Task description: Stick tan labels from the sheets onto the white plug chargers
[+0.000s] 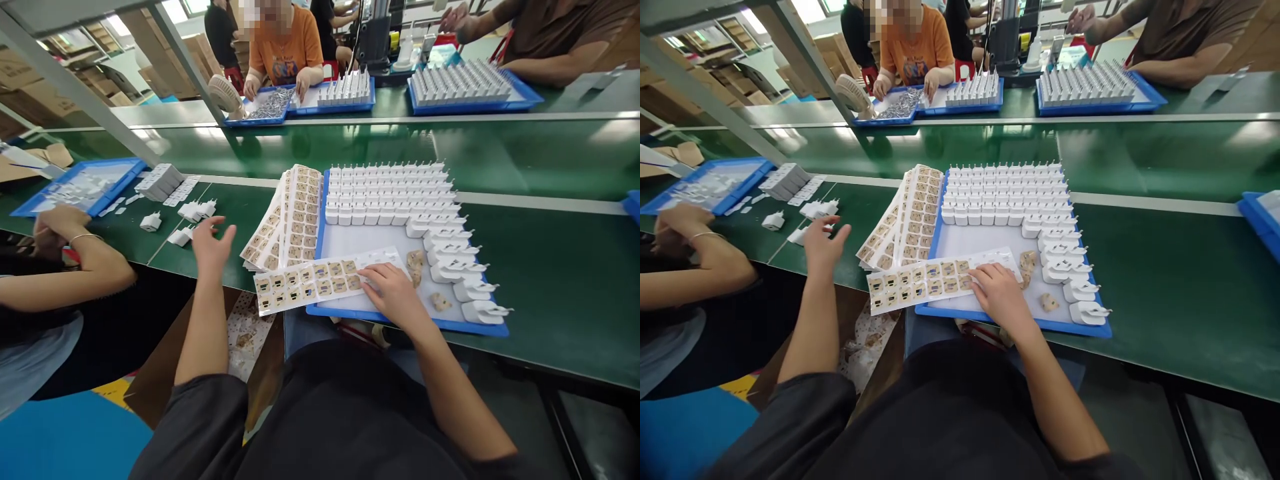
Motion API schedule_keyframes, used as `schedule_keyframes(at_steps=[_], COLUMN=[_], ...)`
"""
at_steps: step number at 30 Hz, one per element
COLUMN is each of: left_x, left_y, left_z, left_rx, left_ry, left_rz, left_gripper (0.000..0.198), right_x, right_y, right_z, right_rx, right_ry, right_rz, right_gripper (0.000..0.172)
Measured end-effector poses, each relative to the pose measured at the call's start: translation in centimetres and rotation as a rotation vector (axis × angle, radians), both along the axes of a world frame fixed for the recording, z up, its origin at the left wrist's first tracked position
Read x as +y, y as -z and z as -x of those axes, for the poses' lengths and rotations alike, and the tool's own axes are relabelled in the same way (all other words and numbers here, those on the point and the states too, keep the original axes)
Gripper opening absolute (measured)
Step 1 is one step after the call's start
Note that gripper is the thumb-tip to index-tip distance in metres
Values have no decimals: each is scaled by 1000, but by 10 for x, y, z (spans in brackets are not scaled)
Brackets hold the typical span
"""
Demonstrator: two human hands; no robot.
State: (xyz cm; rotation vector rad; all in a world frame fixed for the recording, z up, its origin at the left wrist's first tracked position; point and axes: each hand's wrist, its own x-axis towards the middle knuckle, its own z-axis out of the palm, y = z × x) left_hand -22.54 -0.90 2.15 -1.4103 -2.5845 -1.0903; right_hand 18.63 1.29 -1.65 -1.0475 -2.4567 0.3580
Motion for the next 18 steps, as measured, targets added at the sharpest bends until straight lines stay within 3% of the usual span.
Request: schedule_keyframes(at_steps=[3,5,8,12,15,18], left_x=[3,4,9,17,23,29], left_y=[-1,3,11,10,2,-2], left_z=[-83,-133,-178,-184,-180,-180], left_rx=[8,117,258,234,8,-270], left_ry=[404,756,834,847,909,928], left_rz=[92,172,289,398,442,453], left_gripper=[32,30,35,23,13,19], right_x=[1,0,-2,-4,-4,-3], right_y=[-2,-2,-1,-1,-1,-2], right_z=[12,16,17,14,15,16], right_rx=[8,14,43,101,143,206], right_ry=[-74,-98,-107,-96,-81,-42], right_rz=[72,104,132,141,128,103], right_gripper=[29,33,39,43,39,33])
